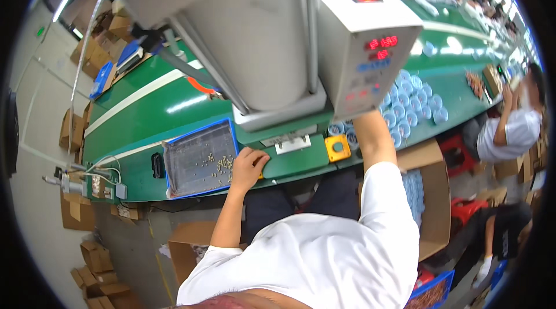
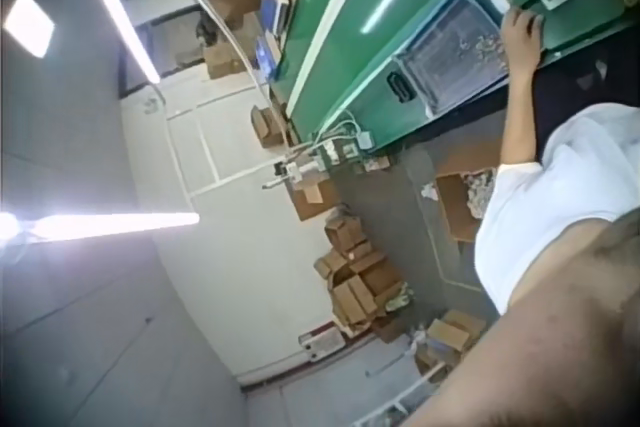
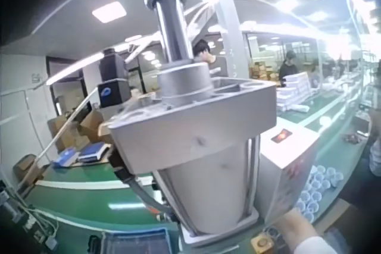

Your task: Assembling small electronic components by inserting metal pins into plastic housings and using a machine press.

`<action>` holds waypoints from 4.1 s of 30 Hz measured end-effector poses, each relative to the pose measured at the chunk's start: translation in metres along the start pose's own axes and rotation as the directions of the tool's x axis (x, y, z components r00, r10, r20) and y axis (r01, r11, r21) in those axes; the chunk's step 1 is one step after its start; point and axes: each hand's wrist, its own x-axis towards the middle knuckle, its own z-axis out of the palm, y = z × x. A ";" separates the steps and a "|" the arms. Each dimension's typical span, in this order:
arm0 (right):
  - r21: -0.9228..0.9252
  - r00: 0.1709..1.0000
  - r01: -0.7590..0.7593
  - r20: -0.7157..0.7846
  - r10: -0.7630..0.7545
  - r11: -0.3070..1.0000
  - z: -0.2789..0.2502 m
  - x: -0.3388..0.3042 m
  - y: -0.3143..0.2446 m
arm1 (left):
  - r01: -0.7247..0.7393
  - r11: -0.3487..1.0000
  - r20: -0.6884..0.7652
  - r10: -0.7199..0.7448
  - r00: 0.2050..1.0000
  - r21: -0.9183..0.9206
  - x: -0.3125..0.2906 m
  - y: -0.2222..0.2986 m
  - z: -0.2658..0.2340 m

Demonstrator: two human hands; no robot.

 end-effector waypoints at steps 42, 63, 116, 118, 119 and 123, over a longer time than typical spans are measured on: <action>0.541 0.881 0.459 -0.380 -0.282 0.704 -0.049 -0.208 -0.161 | 0.126 0.991 0.007 -0.126 0.992 -0.040 -0.005 -0.005 0.002; 0.343 0.792 0.506 -0.548 -0.269 0.791 -0.049 -0.233 -0.090 | -0.091 0.995 -0.193 0.097 0.976 0.039 -0.038 -0.006 -0.004; 0.256 0.755 0.509 -0.592 -0.283 0.822 -0.026 -0.234 -0.078 | -0.043 0.993 -0.211 0.018 0.977 -0.114 0.001 0.005 -0.001; 0.241 0.748 0.520 -0.592 -0.301 0.819 -0.026 -0.235 -0.078 | -0.116 0.987 -0.218 0.090 0.972 -0.111 0.025 0.026 -0.015; 0.245 0.751 0.518 -0.588 -0.300 0.820 -0.025 -0.236 -0.078 | -0.188 0.977 -0.225 0.162 0.961 -0.101 0.037 0.036 -0.023; 0.262 0.769 0.513 -0.563 -0.301 0.818 -0.028 -0.236 -0.077 | -0.197 0.968 -0.148 0.174 0.973 -0.155 0.091 0.052 -0.028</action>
